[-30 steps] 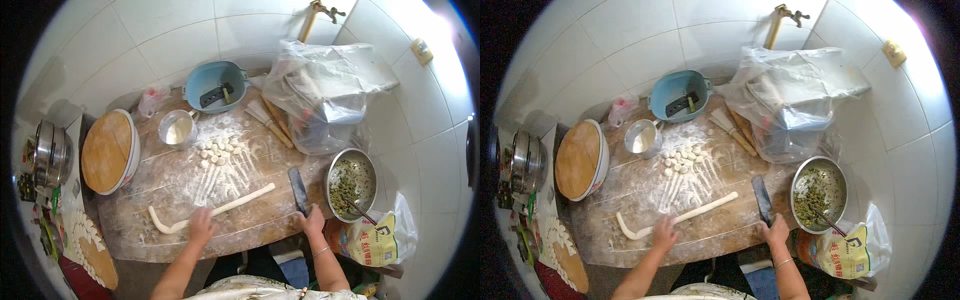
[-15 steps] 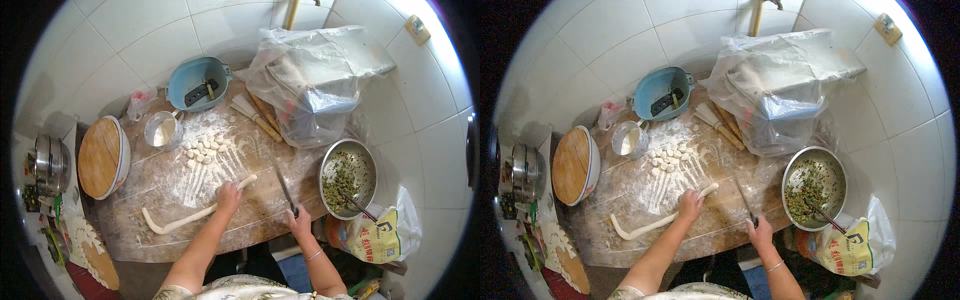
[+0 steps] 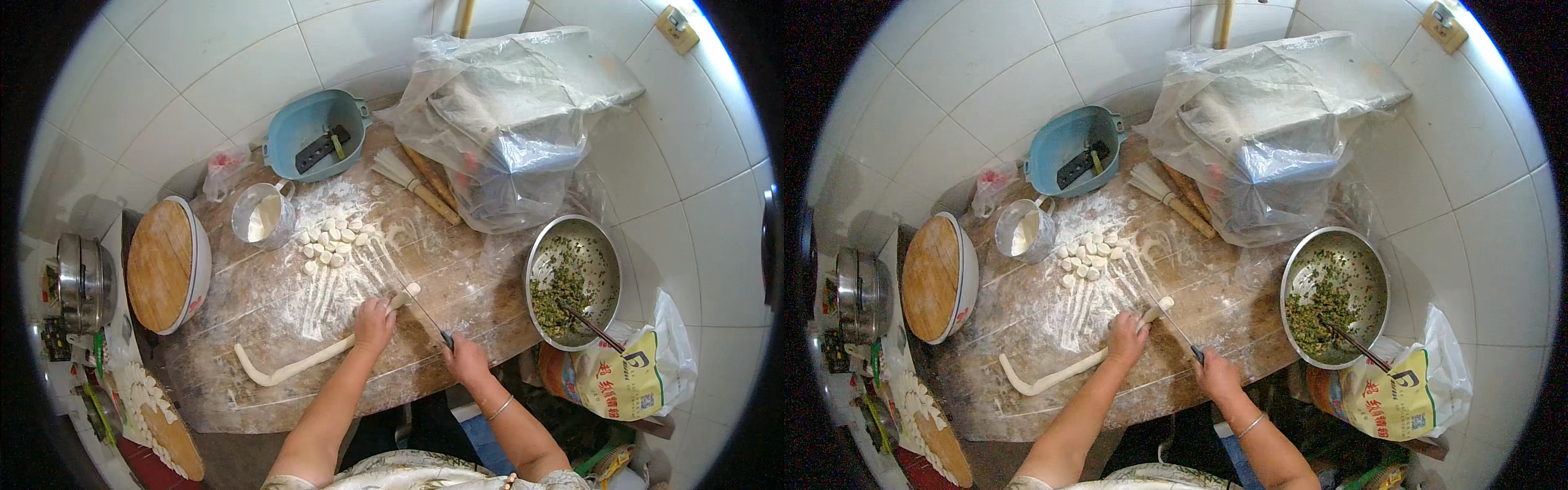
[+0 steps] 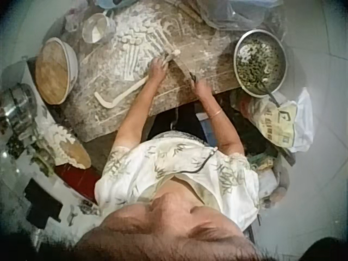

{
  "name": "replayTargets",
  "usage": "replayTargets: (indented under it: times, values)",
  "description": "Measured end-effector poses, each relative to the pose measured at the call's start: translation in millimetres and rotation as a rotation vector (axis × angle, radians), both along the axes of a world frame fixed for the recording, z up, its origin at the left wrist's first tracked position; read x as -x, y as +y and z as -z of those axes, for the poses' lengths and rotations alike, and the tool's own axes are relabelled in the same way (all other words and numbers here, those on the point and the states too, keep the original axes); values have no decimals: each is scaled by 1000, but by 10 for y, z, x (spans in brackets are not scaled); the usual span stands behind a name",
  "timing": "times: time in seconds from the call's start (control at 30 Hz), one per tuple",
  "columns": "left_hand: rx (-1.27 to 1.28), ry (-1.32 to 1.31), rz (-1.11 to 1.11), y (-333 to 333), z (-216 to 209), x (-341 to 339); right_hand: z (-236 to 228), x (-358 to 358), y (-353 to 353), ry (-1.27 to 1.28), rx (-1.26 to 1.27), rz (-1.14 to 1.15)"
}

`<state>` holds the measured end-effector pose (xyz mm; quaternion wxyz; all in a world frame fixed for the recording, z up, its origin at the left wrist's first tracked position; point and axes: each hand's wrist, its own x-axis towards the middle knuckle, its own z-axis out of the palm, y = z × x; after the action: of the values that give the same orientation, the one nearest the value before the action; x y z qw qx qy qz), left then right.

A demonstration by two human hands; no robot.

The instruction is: The person rolls pieces of dough into long cylinders on a floured board and cuts them into small pieces using a cleaver. They place some dough into a bowl and cover it with a board before dusting the cut pieces with flour by hand.

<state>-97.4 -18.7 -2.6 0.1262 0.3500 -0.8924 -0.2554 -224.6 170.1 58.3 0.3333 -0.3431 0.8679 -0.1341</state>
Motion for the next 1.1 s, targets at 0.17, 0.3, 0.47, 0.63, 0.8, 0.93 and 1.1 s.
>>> replayTargets:
  times: [0.17, 0.3, 0.47, 0.63, 0.8, 0.93, 1.1]
  values:
    - [37, 53, 13, -17, 88, -56, -44, -40, -55, 0, 17, 7]
    - [41, -70, 10, 3, -52, -136, -82, -34, -196, -51, -82, 44]
    - [23, -57, 152, 36, -130, -267, 330, -47, -249, -11, 77, 66]
    - [52, -16, 216, 107, -180, -310, 195, -17, -73, -58, 156, 78]
    - [64, -16, 222, 118, -140, -324, -21, -110, 85, -14, 103, -2]
    - [44, -49, 246, 119, -88, -335, -151, -147, 47, -45, 22, -26]
    - [139, -10, 163, 152, -157, -368, -7, -249, -64, -87, -40, 25]
